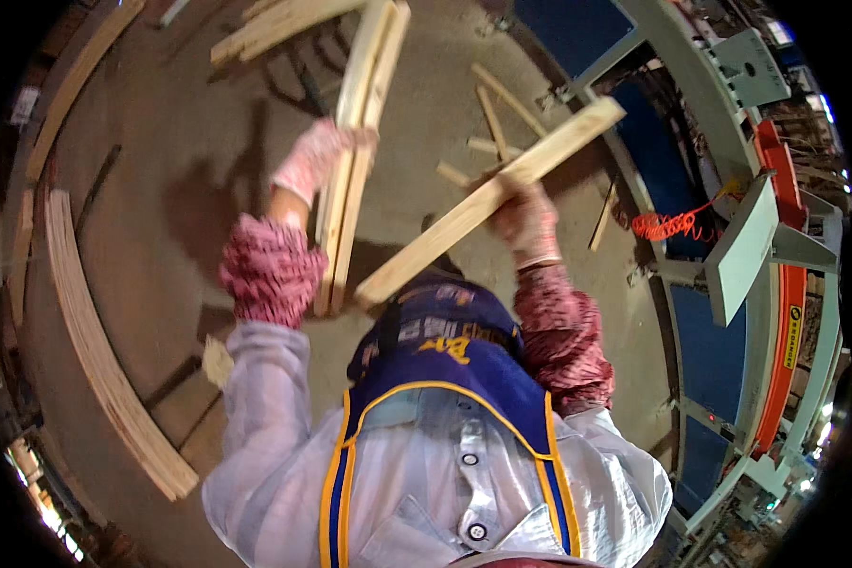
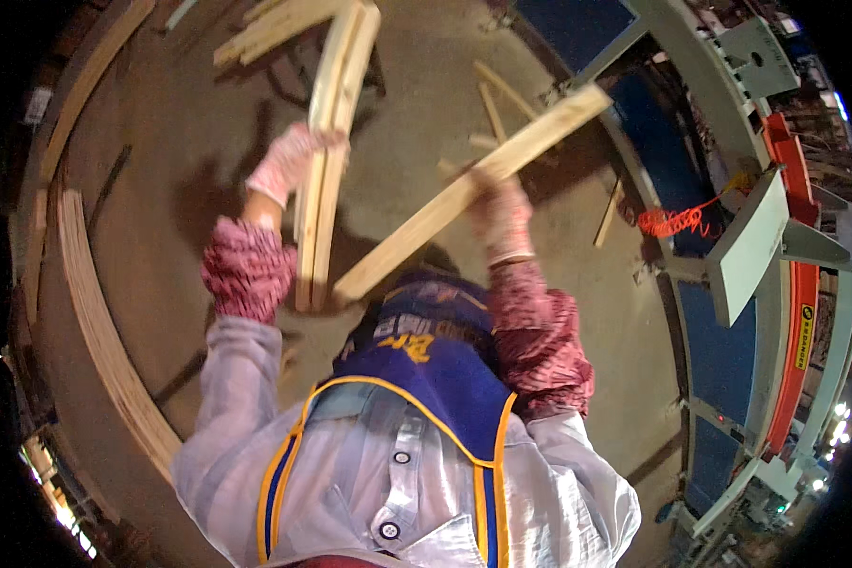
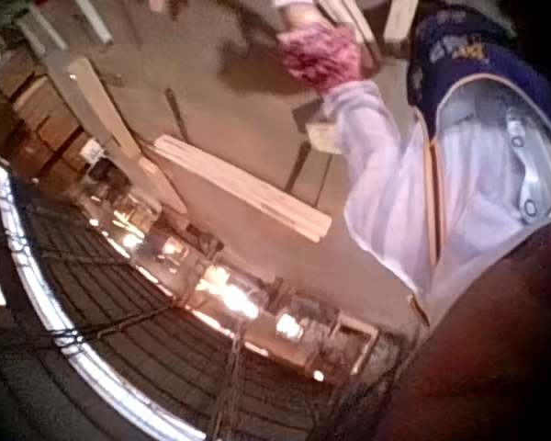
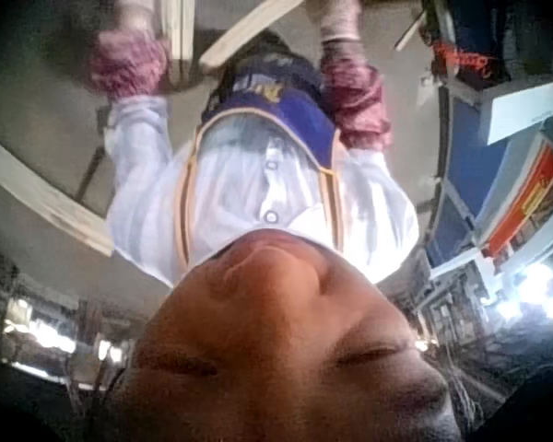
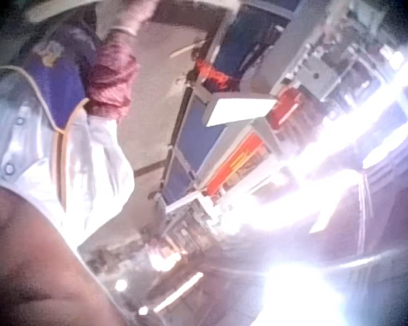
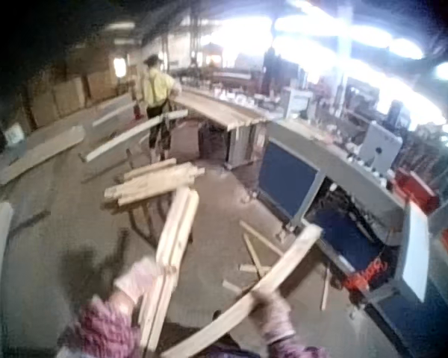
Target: The person picks up thin wooden planks from a stack and feeds them into a machine to cut them into smaller pieces. They then collect the cut pieces and place them onto a nearby table. The person repeats this process, handling the wood by hand and using the machine to process the planks.
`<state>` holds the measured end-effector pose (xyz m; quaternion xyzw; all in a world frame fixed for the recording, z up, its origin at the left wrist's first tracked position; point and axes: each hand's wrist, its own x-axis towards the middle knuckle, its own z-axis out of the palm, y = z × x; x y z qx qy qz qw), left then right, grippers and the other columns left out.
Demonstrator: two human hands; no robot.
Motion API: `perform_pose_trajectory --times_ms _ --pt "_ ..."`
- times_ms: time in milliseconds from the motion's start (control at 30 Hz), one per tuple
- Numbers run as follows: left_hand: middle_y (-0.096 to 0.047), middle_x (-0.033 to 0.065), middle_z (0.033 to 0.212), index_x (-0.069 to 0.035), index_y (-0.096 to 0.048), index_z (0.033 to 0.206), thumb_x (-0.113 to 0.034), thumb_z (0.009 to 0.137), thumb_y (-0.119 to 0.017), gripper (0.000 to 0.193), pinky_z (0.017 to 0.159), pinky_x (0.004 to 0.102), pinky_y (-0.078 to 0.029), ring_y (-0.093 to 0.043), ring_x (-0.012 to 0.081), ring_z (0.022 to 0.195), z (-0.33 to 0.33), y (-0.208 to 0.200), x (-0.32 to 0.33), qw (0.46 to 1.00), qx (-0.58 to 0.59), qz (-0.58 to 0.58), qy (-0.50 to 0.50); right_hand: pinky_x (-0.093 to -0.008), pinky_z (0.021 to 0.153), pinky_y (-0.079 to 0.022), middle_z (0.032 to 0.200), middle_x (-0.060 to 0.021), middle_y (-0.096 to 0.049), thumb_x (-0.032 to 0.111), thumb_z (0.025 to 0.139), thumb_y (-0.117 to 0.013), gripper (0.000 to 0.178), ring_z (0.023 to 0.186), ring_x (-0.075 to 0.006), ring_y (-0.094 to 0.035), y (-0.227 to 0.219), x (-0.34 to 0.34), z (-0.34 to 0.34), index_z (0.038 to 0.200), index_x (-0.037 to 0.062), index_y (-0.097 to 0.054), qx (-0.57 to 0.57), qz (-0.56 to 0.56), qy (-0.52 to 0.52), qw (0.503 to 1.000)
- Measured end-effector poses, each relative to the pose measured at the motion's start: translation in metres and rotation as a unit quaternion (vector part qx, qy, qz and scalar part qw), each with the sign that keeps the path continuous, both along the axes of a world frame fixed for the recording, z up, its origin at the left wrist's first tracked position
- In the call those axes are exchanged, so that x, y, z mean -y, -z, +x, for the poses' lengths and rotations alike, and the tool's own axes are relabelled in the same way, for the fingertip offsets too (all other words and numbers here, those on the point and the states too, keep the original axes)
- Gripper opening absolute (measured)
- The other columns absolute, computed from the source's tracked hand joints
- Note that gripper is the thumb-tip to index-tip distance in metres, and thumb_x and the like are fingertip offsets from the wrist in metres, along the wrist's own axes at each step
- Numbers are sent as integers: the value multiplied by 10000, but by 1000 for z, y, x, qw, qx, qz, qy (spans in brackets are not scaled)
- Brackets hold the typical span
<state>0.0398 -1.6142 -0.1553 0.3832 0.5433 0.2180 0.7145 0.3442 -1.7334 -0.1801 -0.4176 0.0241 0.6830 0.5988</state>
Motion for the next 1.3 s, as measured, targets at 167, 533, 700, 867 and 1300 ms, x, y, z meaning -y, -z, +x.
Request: perform_pose_trajectory --times_ms 167,533,700,867,1300 --pt "-675 117 923 -7 -616 1099 -285 628 -905 619 718 333 -557 -650 211 781 41 39 -85 987 -151 54 10 -416 705 -527 914 -88 -588 280 927 -584 278 837 -233 -591 -15 -124 -90 1088 58 -537 40 -104 -71 991" --pt "-646 87 1087 -56 -560 1269 -340 771 -804 623 887 309 -477 -582 170 982 -50 54 -180 986 -158 12 -53 -284 831 -487 1218 -95 -586 267 984 -545 493 1020 -179 -573 40 -247 -200 1426 110 -393 79 45 -252 964" --pt "-574 188 1283 -192 -308 1491 -553 843 -623 806 1005 364 -409 -526 301 1204 -105 48 -251 956 -287 28 49 -326 816 -511 1238 -119 -577 262 947 -602 547 1033 -204 -589 76 -312 -260 1423 100 -386 311 129 -393 856" --pt "-502 213 1359 -125 -344 1476 -642 812 -562 869 1069 372 -360 -474 356 1272 -149 49 -323 951 -294 31 86 -376 720 -546 1054 -124 -629 251 902 -645 649 895 -256 -648 70 -368 -337 1427 95 -295 103 -24 -264 959" --pt "-489 178 1383 -151 -298 1456 -499 611 -778 1032 1025 440 -421 -510 333 1250 -177 113 -524 864 -466 -14 189 -345 797 -505 1042 -126 -659 220 839 -684 489 956 -231 -636 228 -527 -416 1242 13 -501 288 -19 -293 912"
